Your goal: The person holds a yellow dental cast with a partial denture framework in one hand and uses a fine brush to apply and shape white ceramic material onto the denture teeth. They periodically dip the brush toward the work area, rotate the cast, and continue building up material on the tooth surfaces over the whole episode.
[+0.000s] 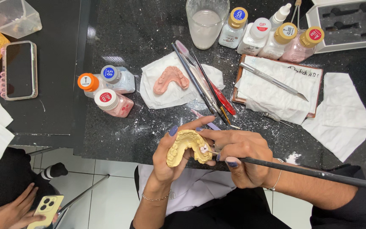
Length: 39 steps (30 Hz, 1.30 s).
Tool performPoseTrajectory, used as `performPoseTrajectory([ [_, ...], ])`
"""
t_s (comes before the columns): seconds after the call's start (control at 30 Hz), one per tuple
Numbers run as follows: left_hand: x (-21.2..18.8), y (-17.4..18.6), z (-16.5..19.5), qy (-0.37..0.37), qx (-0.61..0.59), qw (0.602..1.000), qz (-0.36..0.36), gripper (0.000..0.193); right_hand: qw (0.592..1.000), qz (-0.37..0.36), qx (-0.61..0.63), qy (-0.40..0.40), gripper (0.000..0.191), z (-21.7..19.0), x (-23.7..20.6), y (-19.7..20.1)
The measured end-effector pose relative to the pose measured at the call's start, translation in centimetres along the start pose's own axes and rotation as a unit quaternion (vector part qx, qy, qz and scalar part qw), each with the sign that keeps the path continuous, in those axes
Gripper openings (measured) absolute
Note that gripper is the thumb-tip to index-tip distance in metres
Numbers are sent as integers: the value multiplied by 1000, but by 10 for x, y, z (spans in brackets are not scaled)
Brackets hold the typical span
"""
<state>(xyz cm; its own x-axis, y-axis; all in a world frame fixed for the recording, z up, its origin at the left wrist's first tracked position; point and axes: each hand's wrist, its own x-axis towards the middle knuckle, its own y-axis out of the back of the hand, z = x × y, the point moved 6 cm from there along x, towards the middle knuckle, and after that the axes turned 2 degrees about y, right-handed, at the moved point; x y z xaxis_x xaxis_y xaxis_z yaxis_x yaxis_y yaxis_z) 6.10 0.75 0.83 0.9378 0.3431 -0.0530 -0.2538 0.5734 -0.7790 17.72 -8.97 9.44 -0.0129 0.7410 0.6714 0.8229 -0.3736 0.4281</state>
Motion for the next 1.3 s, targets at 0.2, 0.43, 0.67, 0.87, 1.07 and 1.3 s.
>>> performPoseTrajectory([
  [0.2, 0, 1, -2, -4, 6, 1000, 13, 88, 1000, -2, -6, -1, 11, 1, -1, -1],
  [0.43, 0, 2, -4, 5, 0, 1000, -4, 90, 1000, 13, 7, 12, 9, 2, -2, -1],
  [0.67, -2, 2, -4, -1, 5, 1000, -6, 88, 1000, 1, 8, -7, 12, -1, 2, -2],
  [0.87, -1, 0, -3, -4, 8, 1000, 7, 87, 1000, -1, 4, -3, 11, -1, 3, -1],
  [1.07, -3, 1, -3, -4, -3, 1000, 3, 86, 1000, -4, 3, 2, 10, 1, -1, -1],
  [1.3, -1, 2, -3, -9, -3, 1000, 15, 84, 1000, -10, 2, -12, 11, 1, -2, 0],
])
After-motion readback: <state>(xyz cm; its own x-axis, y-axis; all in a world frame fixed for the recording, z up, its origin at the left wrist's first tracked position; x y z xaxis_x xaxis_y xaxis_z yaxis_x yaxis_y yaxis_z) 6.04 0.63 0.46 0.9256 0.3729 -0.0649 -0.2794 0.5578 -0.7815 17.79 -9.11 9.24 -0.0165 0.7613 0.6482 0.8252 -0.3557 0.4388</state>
